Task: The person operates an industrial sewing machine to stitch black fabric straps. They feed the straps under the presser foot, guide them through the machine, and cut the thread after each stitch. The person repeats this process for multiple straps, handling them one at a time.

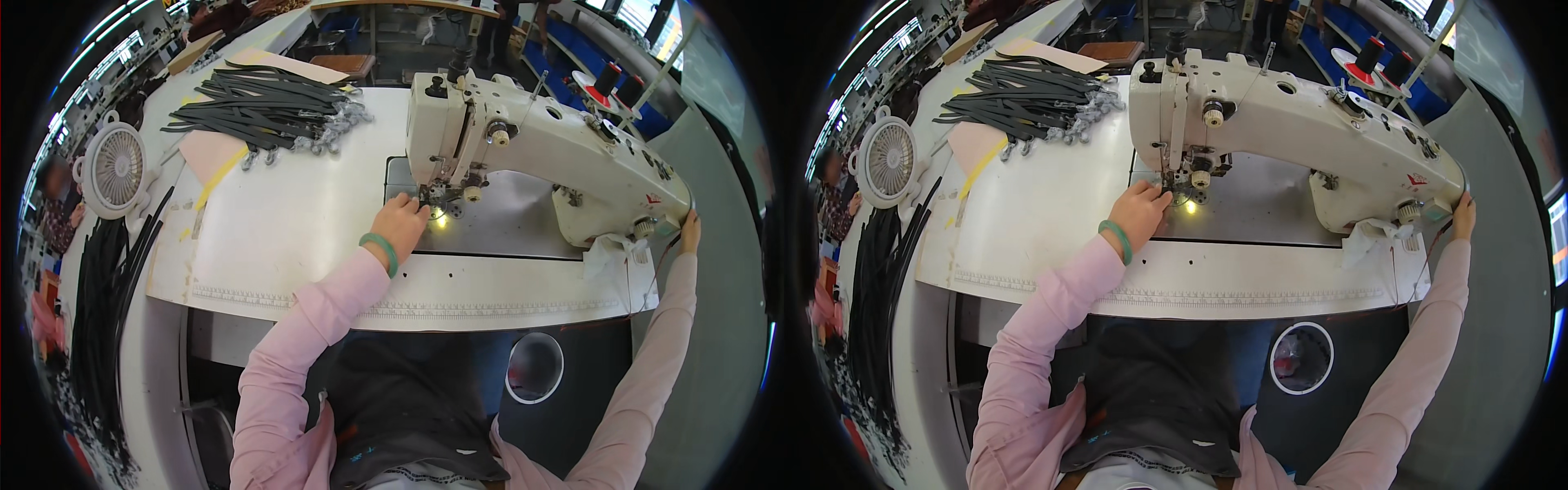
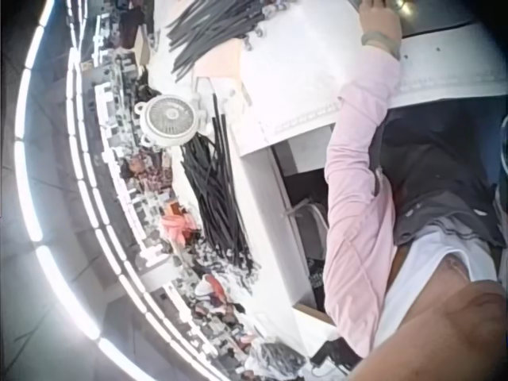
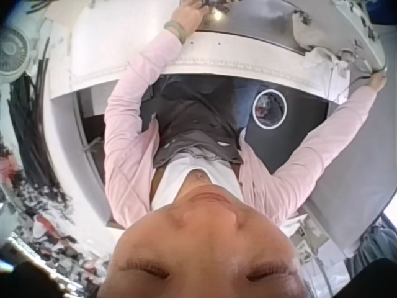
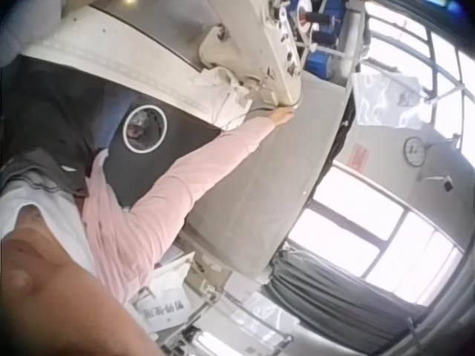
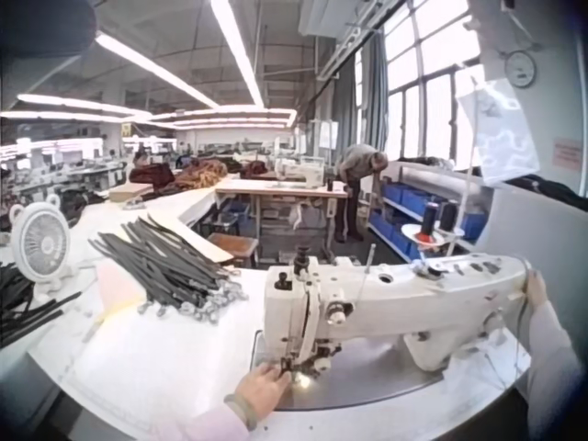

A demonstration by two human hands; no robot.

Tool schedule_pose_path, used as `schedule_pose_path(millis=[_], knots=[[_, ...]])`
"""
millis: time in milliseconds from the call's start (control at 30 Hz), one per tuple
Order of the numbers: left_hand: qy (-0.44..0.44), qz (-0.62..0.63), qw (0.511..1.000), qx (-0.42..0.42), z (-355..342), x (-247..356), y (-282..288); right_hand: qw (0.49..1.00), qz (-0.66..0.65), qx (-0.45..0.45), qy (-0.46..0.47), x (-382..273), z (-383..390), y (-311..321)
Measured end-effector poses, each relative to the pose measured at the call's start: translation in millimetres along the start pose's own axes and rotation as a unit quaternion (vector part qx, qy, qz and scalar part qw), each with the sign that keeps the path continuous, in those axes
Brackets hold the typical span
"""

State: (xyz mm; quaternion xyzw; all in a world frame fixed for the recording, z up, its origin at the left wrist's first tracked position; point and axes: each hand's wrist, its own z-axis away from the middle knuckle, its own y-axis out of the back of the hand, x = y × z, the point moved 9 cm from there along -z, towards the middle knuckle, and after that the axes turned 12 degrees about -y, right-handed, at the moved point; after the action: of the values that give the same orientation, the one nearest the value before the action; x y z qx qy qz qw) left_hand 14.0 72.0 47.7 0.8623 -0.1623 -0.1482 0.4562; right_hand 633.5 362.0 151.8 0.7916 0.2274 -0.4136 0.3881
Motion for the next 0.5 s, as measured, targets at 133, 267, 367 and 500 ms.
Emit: schedule_pose_path(millis=[133, 267, 367, 500], knots=[[-0.023, -0.008, 0.999, -0.035, -3, 3, -8, 0.999, 0.015, -0.007, -0.052, 25, -5, 16], [-0.026, -0.03, 0.999, -0.025, 3, 1, -4, 0.991, -0.068, -0.013, -0.111, 49, 42, -21], [-0.032, 0.0, 0.998, -0.063, -2, 2, -8, 0.988, -0.112, -0.013, -0.105, 58, 49, -14], [-0.031, -0.015, 0.998, -0.046, 2, 0, -7, 0.994, -0.085, 0.011, -0.07, 30, 34, -9]])
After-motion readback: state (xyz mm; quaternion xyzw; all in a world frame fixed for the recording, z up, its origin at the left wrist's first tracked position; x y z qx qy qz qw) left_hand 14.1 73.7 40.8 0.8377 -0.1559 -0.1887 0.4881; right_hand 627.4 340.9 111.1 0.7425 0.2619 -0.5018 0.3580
